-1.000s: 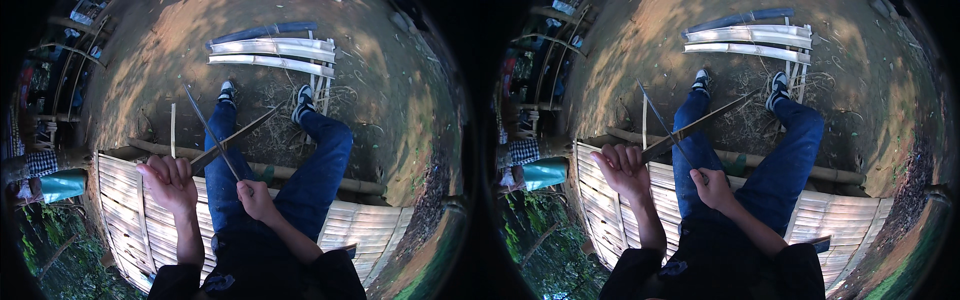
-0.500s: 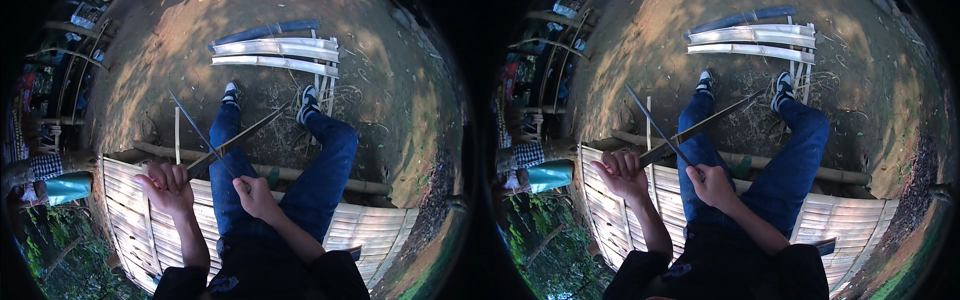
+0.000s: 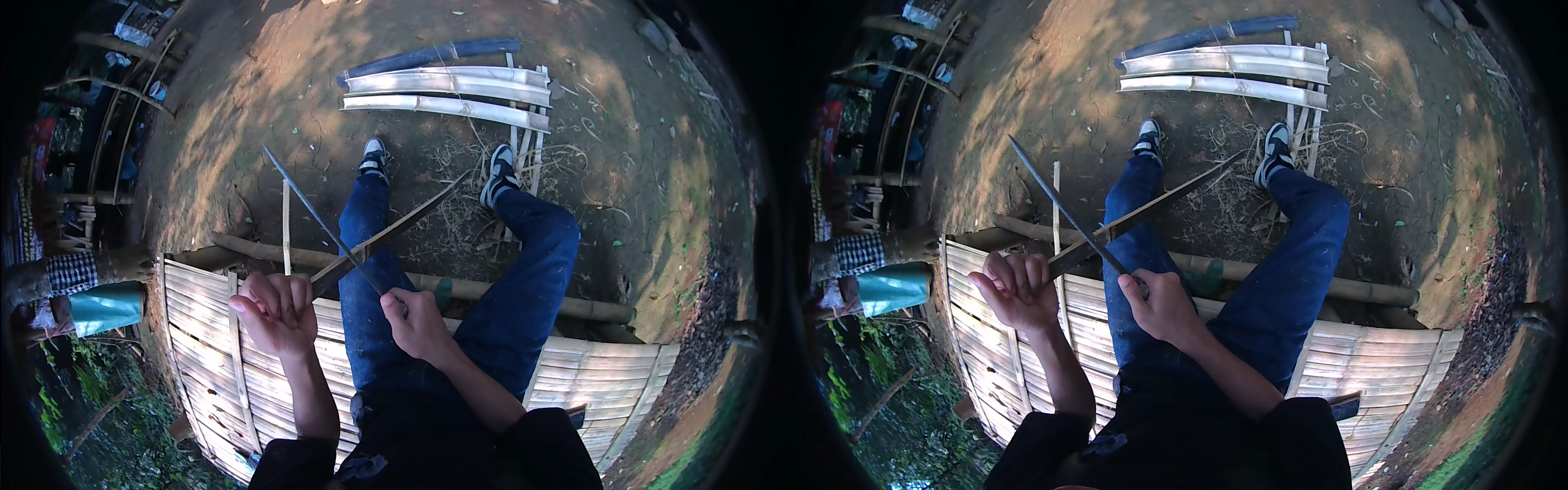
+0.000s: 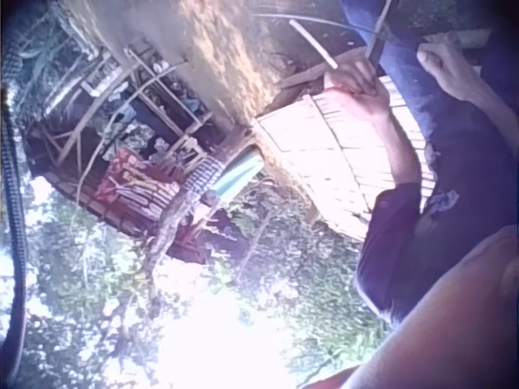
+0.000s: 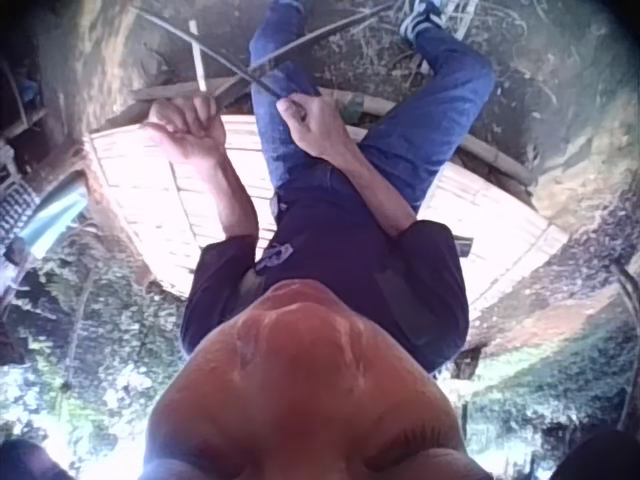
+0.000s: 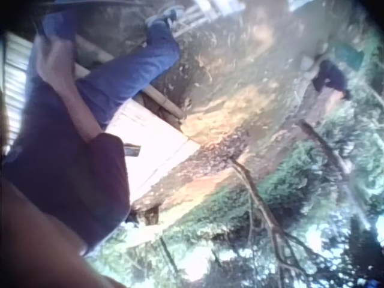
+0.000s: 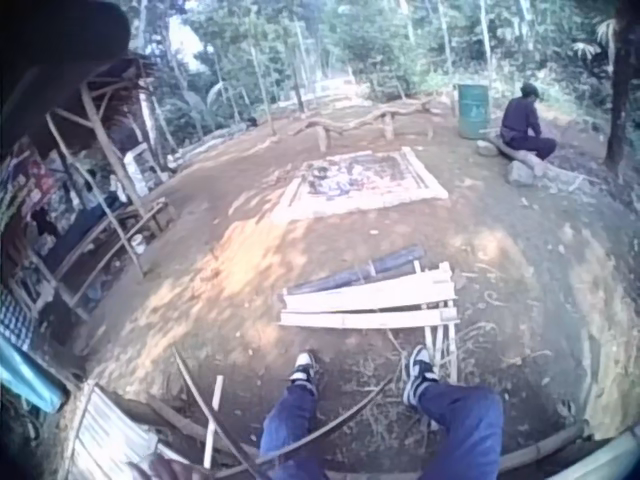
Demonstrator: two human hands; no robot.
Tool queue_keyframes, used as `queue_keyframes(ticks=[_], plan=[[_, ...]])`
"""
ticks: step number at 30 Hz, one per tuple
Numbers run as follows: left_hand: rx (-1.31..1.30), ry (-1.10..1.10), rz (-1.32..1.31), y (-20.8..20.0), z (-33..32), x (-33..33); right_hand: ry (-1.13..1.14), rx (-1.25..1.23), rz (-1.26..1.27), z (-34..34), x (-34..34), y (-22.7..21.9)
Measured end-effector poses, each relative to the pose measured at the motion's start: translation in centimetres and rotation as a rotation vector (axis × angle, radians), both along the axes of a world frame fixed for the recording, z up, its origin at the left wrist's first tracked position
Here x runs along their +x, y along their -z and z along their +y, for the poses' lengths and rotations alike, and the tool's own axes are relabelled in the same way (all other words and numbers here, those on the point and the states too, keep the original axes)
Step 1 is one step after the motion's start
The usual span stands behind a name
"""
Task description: The person shaves a long strip of bamboo using a machete to smooth the surface and edges.
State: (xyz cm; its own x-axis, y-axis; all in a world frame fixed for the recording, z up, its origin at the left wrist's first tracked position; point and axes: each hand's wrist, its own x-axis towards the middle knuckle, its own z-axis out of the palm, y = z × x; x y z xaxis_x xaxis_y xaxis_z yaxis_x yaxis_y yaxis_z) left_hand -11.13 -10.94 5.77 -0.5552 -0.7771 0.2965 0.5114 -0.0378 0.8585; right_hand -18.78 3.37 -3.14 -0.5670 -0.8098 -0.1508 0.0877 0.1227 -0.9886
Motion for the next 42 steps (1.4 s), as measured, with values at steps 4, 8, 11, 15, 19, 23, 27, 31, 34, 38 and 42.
queue_keyframes(ticks=[4,8,11,15,19,23,27,31,34,38,42], plan=[[-0.040,0.038,-0.015,-0.4,1.5,-1.0,0.047,-0.122,0.199,-0.5,-0.8,-0.2],[-0.182,0.090,-0.059,-0.4,0.5,-1.3,0.151,-0.071,-0.097,-0.4,-0.4,6.2],[-0.112,0.067,-0.055,0.0,-1.1,-0.1,0.134,0.074,-0.077,0.0,-0.2,5.6],[-0.042,0.009,0.006,-0.2,-0.1,-0.8,0.112,0.000,-0.020,-0.1,-0.4,1.7],[-0.109,0.051,-0.007,-0.9,1.4,-1.7,-0.002,-0.109,0.065,-0.5,-1.3,-1.1],[-0.151,0.057,-0.019,-0.6,0.9,-1.6,0.171,-0.011,-0.044,-0.7,-1.2,6.1],[-0.027,-0.053,0.017,-0.2,0.0,-0.7,0.133,0.181,-0.002,0.3,-2.1,7.1],[0.060,-0.167,0.021,-0.4,0.9,-1.3,0.081,0.083,-0.122,0.0,-1.3,2.8],[0.065,-0.241,0.011,-0.7,1.8,-2.0,-0.038,-0.059,-0.028,-0.1,-0.6,-0.6],[0.149,-0.407,0.029,-1.4,2.6,-3.5,0.108,-0.206,0.032,-0.7,1.2,2.1],[0.140,-0.436,-0.039,-1.7,1.4,-3.2,0.095,-0.062,-0.082,-0.6,1.6,3.1]])
